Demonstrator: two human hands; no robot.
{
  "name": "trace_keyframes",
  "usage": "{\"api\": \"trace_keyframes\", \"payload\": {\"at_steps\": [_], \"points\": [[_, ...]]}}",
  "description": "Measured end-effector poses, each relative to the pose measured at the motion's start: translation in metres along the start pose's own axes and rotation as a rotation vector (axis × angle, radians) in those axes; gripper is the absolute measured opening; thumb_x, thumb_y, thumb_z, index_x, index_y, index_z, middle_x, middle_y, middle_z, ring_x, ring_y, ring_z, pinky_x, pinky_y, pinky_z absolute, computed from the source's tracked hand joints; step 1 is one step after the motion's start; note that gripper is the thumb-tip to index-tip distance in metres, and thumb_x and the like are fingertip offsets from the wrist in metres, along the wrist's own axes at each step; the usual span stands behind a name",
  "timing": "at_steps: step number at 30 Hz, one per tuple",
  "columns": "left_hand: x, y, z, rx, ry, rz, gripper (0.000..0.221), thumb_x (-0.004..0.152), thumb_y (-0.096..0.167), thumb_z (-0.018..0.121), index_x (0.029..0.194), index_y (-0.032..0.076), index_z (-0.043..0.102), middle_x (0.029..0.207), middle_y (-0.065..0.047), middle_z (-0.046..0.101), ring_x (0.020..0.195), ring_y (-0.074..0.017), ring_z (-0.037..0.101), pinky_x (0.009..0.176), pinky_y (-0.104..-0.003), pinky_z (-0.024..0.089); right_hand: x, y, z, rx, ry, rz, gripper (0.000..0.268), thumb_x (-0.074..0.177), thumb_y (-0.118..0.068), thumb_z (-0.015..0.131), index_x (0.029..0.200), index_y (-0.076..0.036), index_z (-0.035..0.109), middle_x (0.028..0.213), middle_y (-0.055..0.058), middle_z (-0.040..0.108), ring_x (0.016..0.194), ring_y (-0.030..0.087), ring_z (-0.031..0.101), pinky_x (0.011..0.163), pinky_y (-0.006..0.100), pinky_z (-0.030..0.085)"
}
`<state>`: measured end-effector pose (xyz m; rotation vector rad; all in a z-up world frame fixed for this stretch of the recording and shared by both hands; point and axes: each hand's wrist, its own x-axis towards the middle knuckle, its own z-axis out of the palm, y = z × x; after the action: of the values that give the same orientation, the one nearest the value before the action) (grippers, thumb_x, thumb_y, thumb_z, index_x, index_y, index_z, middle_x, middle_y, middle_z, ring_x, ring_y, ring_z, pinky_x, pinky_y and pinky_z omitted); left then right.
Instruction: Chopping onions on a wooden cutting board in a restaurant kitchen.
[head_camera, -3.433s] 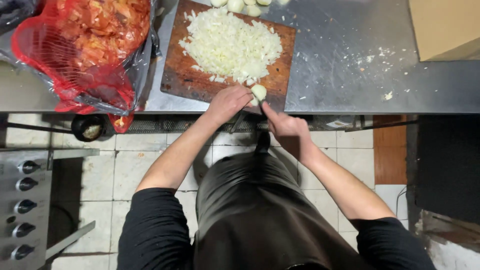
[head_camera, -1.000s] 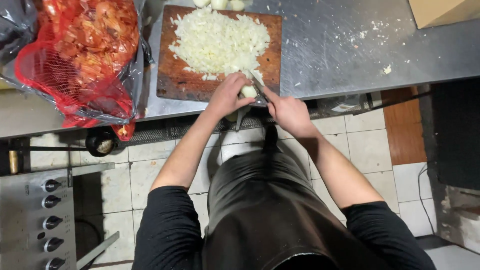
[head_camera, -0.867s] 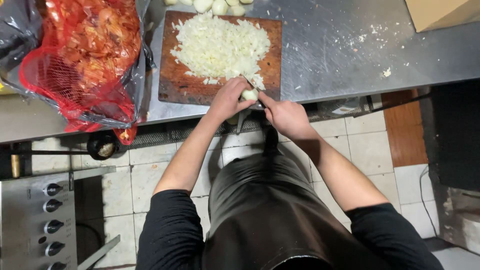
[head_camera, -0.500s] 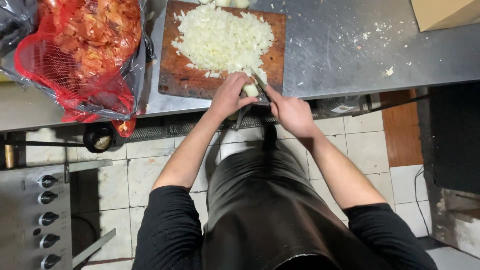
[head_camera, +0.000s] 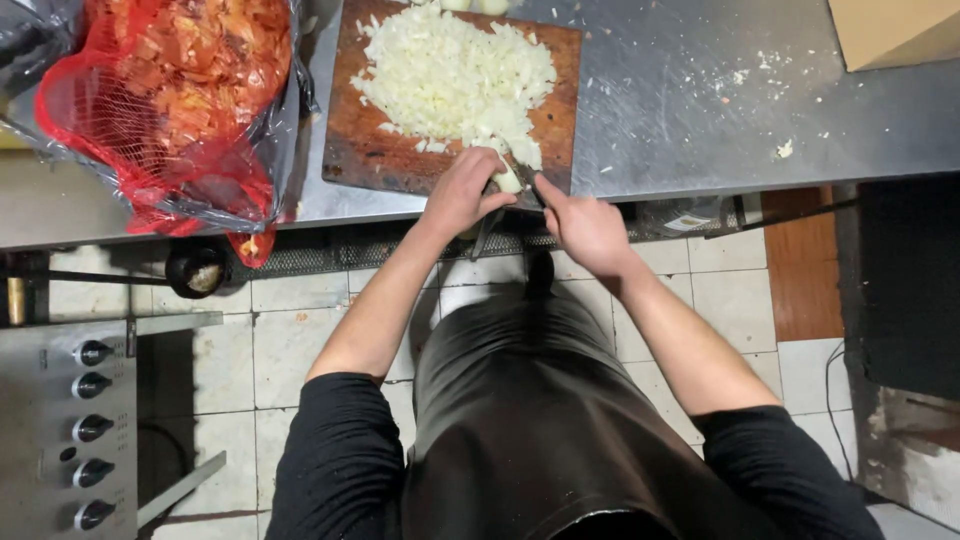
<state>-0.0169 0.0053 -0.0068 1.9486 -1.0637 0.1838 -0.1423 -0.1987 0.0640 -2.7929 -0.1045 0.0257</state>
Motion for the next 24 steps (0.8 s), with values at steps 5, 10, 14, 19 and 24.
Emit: {"api": "trace_keyframes", "payload": {"at_steps": [5,10,14,19,24], "points": [[0.003,-0.006,0.003,-0.010,0.018,0.036,0.035,0.087,0.022,0.083,0.107,0.005,0.061,0.118,-0.013,0.063,0.115,-0.0350,0.060,0.094,-0.044,0.053,0.019,-0.017,-0.018,-0.008,-0.079,-0.048,0.053,0.095,-0.023,0.057,0.148,-0.020,0.051,0.087,0.015,0.074,0.073,0.042,0.069,0.063,0.057,0.054],[0.001,-0.007,0.003,0.004,0.002,-0.018,0.031,0.089,0.021,0.081,0.108,0.005,0.063,0.117,-0.012,0.064,0.113,-0.0338,0.061,0.092,-0.044,0.053,0.005,0.003,0.032,-0.031,-0.020,-0.028,0.055,0.097,-0.026,0.058,0.151,-0.019,0.048,0.081,0.019,0.072,0.069,0.043,0.068,0.064,0.056,0.054],[-0.002,-0.002,0.000,0.019,0.026,0.007,0.032,0.086,0.021,0.082,0.106,0.005,0.062,0.115,-0.013,0.064,0.113,-0.0350,0.061,0.093,-0.044,0.052,-0.003,0.011,0.019,0.016,-0.015,-0.009,0.056,0.093,-0.027,0.060,0.149,-0.025,0.051,0.078,0.019,0.071,0.069,0.041,0.070,0.064,0.054,0.057],[0.001,-0.012,0.003,0.002,0.034,-0.020,0.037,0.083,0.024,0.085,0.103,0.004,0.061,0.109,-0.014,0.062,0.109,-0.0373,0.060,0.092,-0.046,0.051,0.017,-0.013,-0.029,-0.069,-0.007,-0.092,0.054,0.094,-0.024,0.061,0.147,-0.021,0.054,0.084,0.016,0.073,0.067,0.042,0.068,0.058,0.055,0.054],[-0.006,-0.008,0.003,-0.027,0.029,-0.031,0.029,0.087,0.018,0.081,0.106,0.006,0.063,0.114,-0.012,0.064,0.112,-0.0357,0.061,0.092,-0.045,0.052,0.015,-0.009,0.004,-0.061,-0.102,-0.083,0.053,0.097,-0.026,0.060,0.149,-0.022,0.051,0.081,0.014,0.074,0.069,0.040,0.070,0.062,0.054,0.056]]}}
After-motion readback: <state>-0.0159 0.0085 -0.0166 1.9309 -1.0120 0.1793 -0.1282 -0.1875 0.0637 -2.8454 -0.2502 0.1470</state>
